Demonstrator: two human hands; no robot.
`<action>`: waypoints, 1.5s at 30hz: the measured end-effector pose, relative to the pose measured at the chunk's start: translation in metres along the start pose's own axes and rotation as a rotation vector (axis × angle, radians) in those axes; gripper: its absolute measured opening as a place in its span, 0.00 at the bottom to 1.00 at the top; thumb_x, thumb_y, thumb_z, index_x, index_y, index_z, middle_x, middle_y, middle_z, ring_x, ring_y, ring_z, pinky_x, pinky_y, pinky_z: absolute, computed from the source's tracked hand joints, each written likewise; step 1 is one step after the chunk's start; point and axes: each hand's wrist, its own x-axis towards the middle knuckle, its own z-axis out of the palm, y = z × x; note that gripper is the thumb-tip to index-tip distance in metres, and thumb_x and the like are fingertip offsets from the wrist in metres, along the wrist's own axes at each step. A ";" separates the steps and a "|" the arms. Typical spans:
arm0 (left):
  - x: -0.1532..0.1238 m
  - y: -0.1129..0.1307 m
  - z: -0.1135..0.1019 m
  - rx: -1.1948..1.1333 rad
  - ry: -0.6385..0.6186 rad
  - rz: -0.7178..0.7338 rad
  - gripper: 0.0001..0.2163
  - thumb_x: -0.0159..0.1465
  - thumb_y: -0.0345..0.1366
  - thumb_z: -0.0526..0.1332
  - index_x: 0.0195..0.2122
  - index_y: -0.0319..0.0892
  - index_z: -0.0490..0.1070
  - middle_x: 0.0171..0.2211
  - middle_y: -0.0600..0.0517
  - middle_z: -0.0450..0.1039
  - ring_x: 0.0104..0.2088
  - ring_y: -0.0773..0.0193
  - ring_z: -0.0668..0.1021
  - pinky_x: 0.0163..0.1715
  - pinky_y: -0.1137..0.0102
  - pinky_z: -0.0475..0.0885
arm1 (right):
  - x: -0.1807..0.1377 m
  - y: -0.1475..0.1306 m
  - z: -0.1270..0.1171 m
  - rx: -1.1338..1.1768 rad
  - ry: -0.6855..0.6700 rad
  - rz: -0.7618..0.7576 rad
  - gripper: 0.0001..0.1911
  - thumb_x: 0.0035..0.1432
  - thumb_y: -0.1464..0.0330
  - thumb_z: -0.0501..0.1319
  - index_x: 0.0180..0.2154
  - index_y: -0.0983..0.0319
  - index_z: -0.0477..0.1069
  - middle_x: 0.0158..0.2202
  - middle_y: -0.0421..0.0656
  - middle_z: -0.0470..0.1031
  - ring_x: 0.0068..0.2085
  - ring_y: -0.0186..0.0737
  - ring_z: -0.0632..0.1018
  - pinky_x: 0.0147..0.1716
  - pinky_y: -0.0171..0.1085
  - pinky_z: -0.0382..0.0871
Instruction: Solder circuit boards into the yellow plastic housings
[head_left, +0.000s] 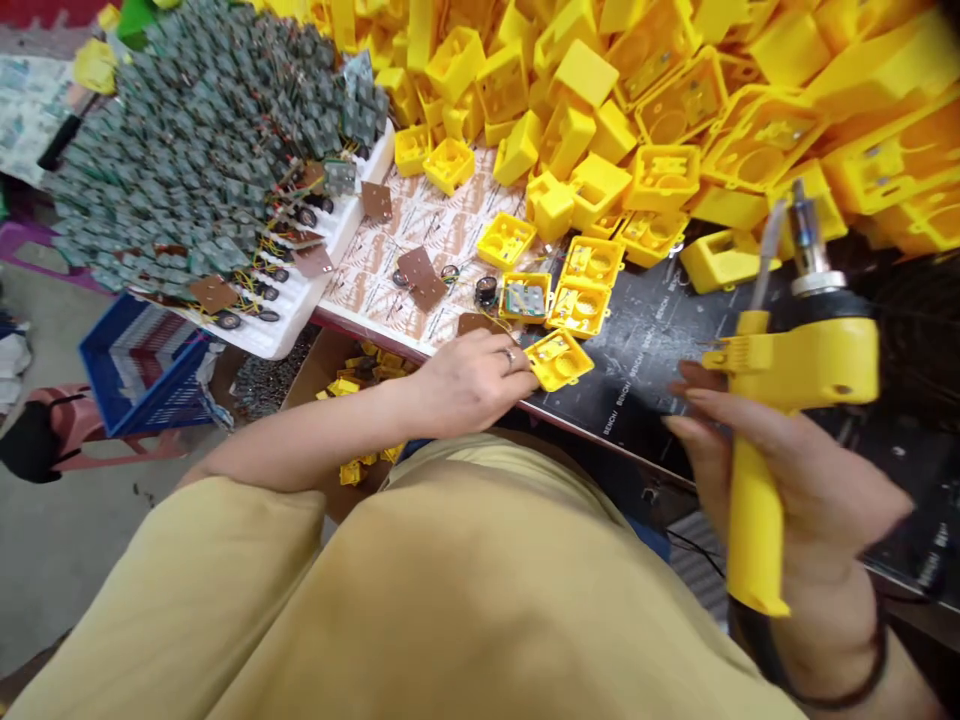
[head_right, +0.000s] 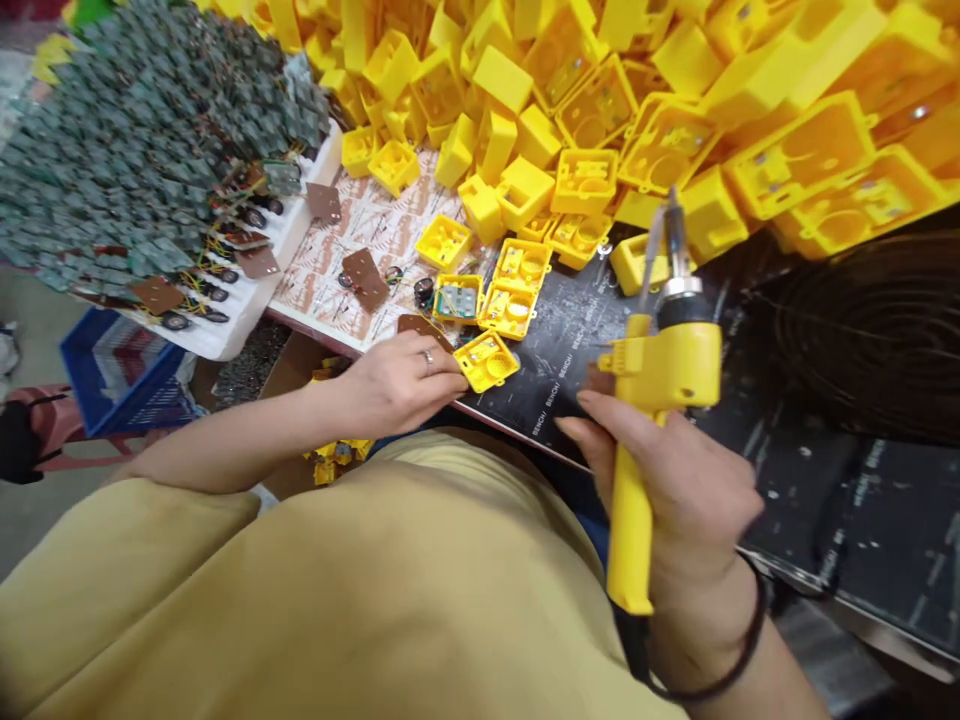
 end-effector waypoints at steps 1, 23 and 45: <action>0.001 0.001 0.004 -0.021 0.028 0.000 0.12 0.73 0.31 0.55 0.37 0.41 0.78 0.33 0.51 0.81 0.35 0.63 0.80 0.36 0.68 0.71 | 0.004 0.001 0.007 -0.014 0.016 -0.056 0.24 0.59 0.64 0.72 0.55 0.54 0.71 0.45 0.42 0.82 0.39 0.40 0.84 0.40 0.35 0.77; 0.019 -0.122 -0.087 -0.111 -0.270 -0.006 0.26 0.70 0.48 0.63 0.67 0.45 0.67 0.57 0.40 0.73 0.40 0.63 0.75 0.41 0.64 0.72 | 0.034 -0.019 0.041 -0.037 0.025 -0.153 0.29 0.60 0.65 0.72 0.58 0.61 0.64 0.48 0.50 0.80 0.40 0.42 0.84 0.37 0.34 0.78; -0.065 -0.002 0.005 -0.018 0.192 -0.248 0.20 0.71 0.47 0.61 0.57 0.37 0.72 0.47 0.43 0.80 0.46 0.56 0.80 0.48 0.62 0.75 | 0.027 -0.013 0.043 -0.060 0.069 -0.212 0.39 0.56 0.57 0.74 0.63 0.59 0.61 0.51 0.52 0.79 0.50 0.52 0.82 0.47 0.49 0.79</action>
